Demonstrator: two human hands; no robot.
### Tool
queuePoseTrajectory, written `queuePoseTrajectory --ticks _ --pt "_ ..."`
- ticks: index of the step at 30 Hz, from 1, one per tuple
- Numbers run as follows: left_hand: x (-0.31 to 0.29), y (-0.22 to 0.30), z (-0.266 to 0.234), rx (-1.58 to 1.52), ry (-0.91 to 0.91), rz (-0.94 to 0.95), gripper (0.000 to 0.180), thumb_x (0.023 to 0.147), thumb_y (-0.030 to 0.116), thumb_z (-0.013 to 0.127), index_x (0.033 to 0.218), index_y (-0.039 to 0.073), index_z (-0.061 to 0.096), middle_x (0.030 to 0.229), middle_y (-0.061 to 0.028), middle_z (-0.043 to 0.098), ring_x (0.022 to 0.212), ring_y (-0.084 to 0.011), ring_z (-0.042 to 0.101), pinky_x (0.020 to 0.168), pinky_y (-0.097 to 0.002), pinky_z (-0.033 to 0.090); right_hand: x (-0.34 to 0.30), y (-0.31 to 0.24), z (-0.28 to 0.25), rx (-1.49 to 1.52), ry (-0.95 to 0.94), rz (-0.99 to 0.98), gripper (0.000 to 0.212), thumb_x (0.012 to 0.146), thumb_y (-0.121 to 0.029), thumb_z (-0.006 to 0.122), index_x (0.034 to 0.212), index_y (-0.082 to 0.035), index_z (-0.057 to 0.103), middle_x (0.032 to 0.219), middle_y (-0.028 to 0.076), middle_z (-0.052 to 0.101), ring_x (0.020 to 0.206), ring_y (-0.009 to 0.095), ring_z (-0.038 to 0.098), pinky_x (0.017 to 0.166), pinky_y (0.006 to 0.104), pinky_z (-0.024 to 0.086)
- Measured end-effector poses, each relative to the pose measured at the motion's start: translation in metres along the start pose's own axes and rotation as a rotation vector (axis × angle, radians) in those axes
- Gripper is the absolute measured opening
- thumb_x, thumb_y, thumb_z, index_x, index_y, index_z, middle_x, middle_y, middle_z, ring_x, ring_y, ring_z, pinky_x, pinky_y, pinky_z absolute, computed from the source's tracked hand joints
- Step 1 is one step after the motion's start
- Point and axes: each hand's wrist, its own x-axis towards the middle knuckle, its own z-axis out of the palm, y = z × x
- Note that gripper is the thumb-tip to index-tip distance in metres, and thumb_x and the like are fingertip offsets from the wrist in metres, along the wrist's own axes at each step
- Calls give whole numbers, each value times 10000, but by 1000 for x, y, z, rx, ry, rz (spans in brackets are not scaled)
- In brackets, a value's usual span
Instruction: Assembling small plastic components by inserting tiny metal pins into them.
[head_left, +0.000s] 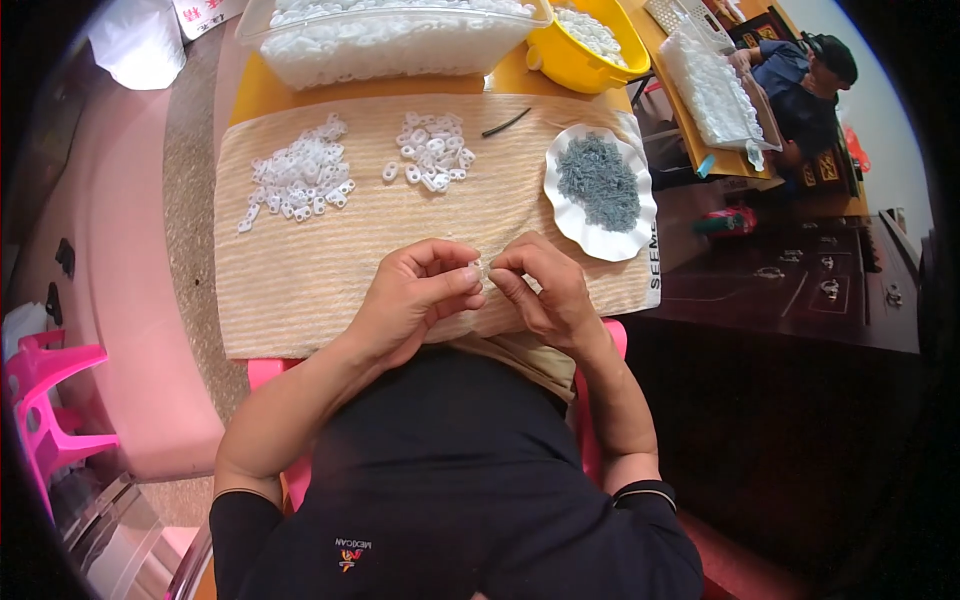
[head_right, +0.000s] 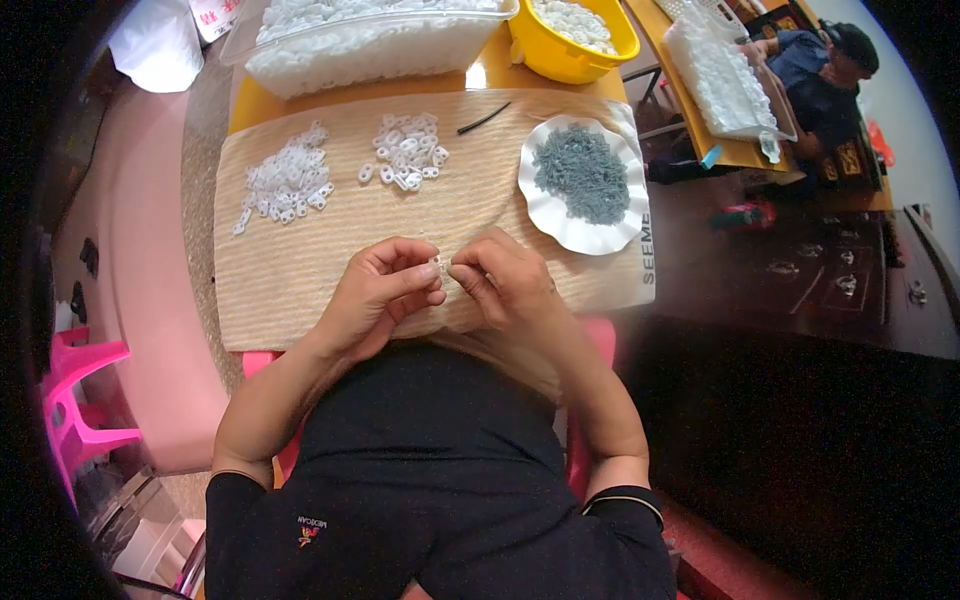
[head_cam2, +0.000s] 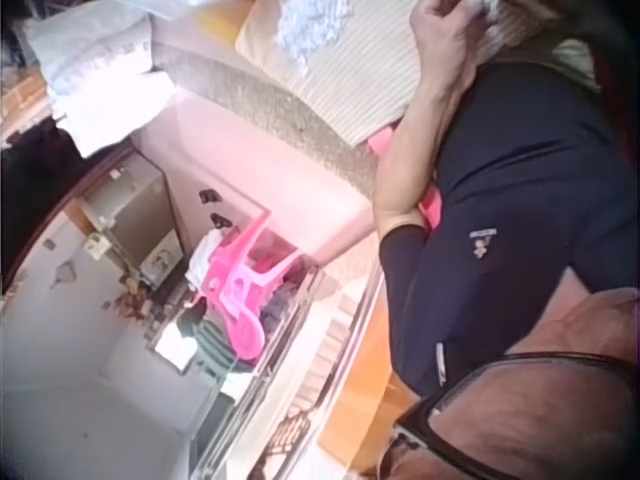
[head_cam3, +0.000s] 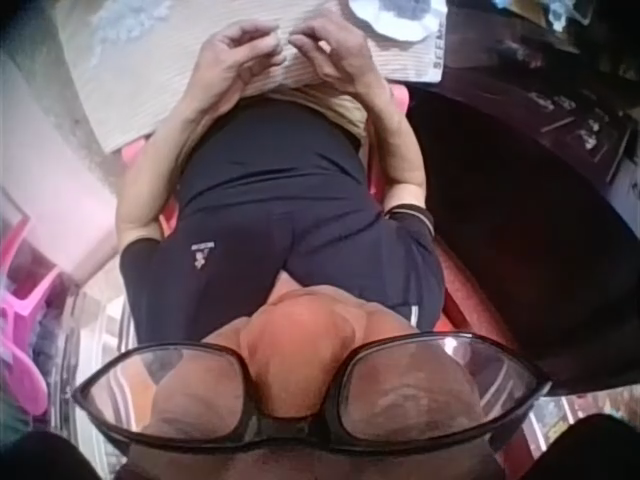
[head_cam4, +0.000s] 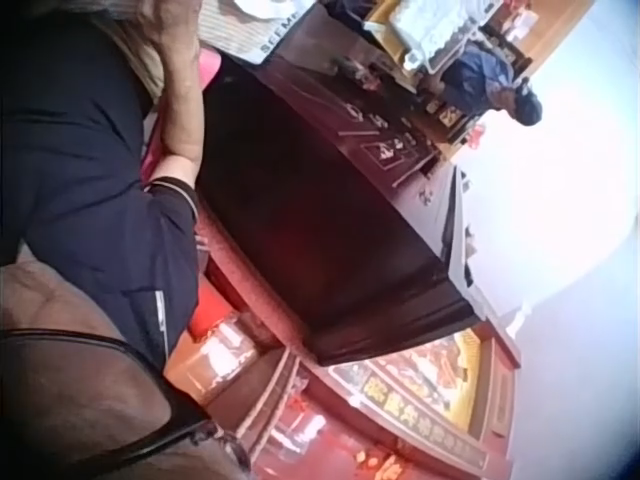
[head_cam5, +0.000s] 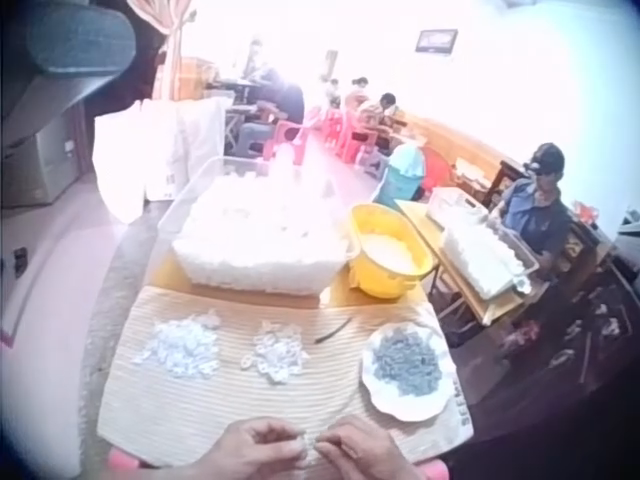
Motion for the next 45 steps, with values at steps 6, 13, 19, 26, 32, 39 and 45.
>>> queuePoseTrajectory --ticks 6,13,19,26,32,39,45 --pt "0 -2 0 38 17 20 170 862 40 673 1020 6 619 904 -54 653 771 -130 649 722 -250 564 1 -3 2 -45 -35 -18 110 802 23 674 871 2 592 810 122 582 718 264 590 633 330 464" --pt "1 -3 -2 64 23 24 153 870 42 667 1009 2 618 897 -57 653 784 -124 643 720 -243 563 0 -3 4 -50 -13 -32 114 806 34 667 892 6 596 819 118 584 722 252 593 628 324 470" --pt "1 -2 -1 48 8 38 141 883 43 652 1011 -5 617 899 -66 655 800 -123 638 732 -246 562 -1 2 13 42 47 -19 121 819 51 640 926 14 597 841 125 578 727 242 589 634 312 471" --pt "0 0 0 28 29 30 160 886 44 646 1027 -25 614 928 -82 665 805 -129 647 743 -247 560 -4 3 19 221 86 143 56 877 18 600 933 16 597 849 85 563 747 148 561 663 246 443" --pt "1 -2 -1 9 46 29 164 882 29 641 1035 -25 617 938 -85 668 800 -129 655 743 -245 563 -6 5 22 391 82 283 59 920 -33 573 927 20 596 879 57 556 800 110 553 718 229 441" --pt "1 -2 -1 13 47 31 157 882 26 639 1030 -22 617 933 -80 666 797 -126 653 744 -245 563 -7 4 25 468 95 300 91 936 -73 585 932 18 588 886 38 563 762 79 541 687 217 435" --pt "1 -1 1 19 65 21 150 886 30 636 1026 -19 615 928 -74 664 794 -121 650 741 -244 561 -6 3 23 402 80 284 94 936 -82 586 925 12 593 882 33 562 767 76 520 686 211 425"
